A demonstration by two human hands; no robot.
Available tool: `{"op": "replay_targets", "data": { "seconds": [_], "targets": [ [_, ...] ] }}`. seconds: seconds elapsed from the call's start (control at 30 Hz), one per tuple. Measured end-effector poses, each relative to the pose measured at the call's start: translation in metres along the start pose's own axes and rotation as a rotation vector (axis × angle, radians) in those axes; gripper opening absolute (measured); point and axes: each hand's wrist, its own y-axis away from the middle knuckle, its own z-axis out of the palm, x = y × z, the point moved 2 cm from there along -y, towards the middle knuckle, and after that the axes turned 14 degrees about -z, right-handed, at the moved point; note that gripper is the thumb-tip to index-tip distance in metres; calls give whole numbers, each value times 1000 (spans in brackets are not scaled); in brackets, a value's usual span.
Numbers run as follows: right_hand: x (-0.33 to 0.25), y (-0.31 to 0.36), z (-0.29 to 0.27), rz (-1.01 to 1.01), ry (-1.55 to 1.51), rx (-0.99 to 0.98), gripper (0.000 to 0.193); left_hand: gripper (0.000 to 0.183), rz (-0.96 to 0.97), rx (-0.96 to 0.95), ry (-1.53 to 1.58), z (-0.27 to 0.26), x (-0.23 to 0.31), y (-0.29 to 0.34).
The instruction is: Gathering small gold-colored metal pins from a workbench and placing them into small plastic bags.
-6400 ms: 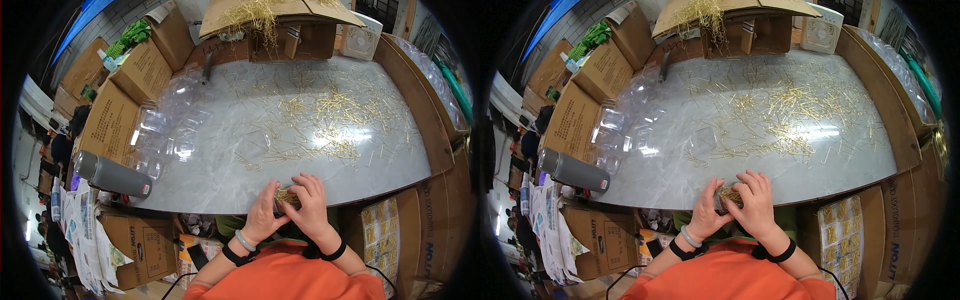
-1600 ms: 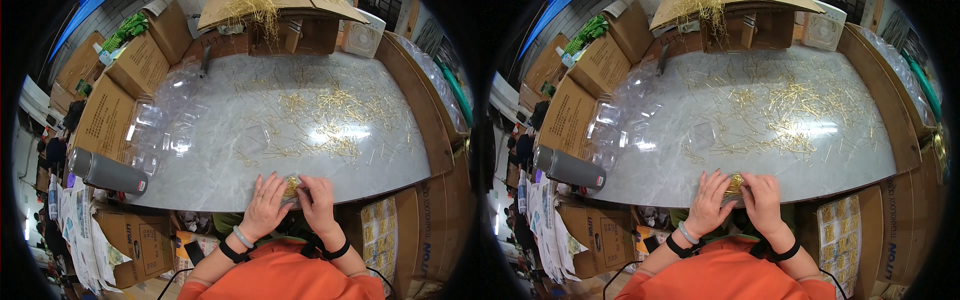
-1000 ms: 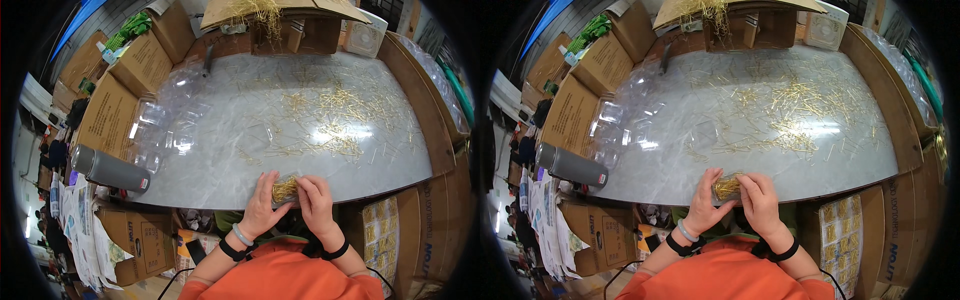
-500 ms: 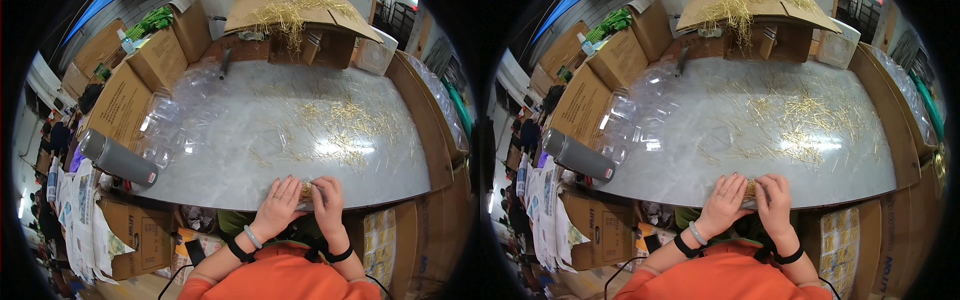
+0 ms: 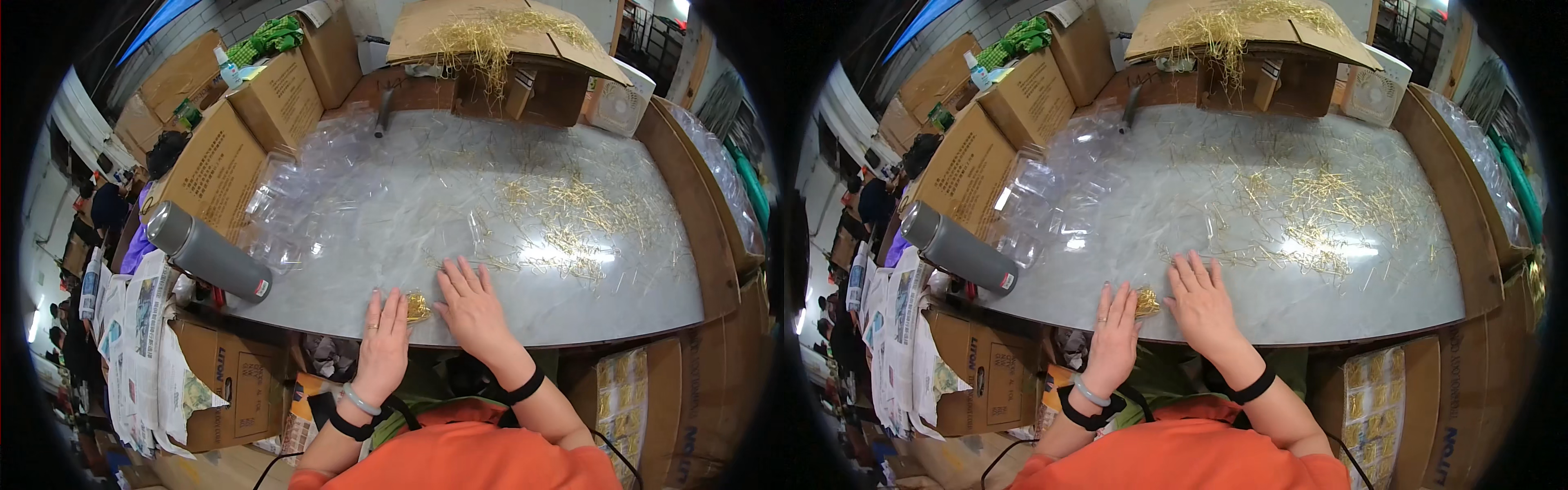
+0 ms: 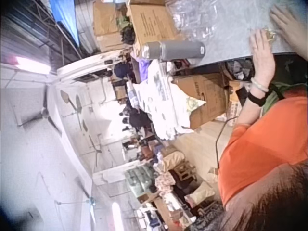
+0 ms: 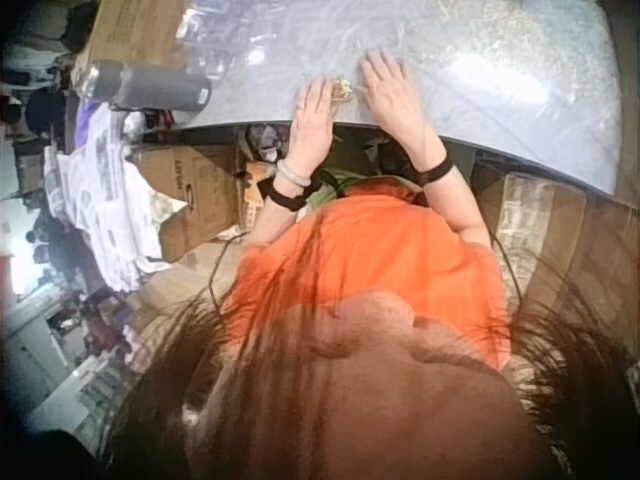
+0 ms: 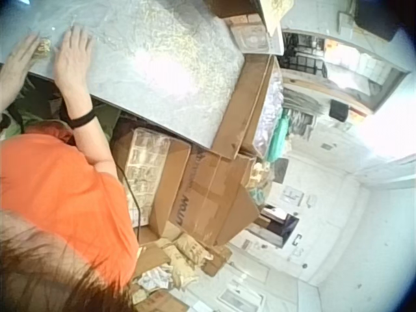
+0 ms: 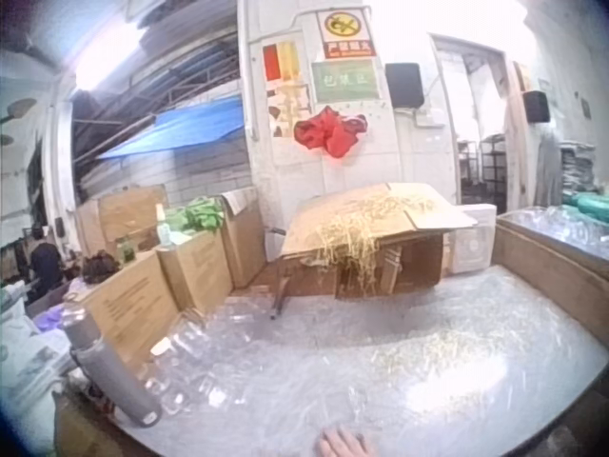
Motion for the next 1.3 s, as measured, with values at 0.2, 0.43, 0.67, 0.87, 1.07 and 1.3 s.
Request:
{"op": "replay_targets", "data": {
  "seconds": [0.2, 0.43, 0.67, 0.87, 1.07, 1.3],
  "targets": [
    [18, 41, -18, 120, 77, -102, 48, 56, -40, -24, 66, 7, 9, 2],
    [23, 80, -51, 185, -150, 4, 42, 69, 97, -102, 195, 33, 43, -28],
    [35, 69, -41, 151, -113, 39, 40, 86, -21, -18, 322, 42, 38, -42],
    [39, 78, -50, 248, -106, 101, 43, 81, -79, 104, 319, 24, 35, -31],
    [30, 46, -36, 182, -21, 98, 42, 42, 20, 134, 286, 23, 45, 5],
    [39, 61, -39, 27, -188, 16, 37, 45, 31, 18, 200, 23, 69, -7]
  ]
}}
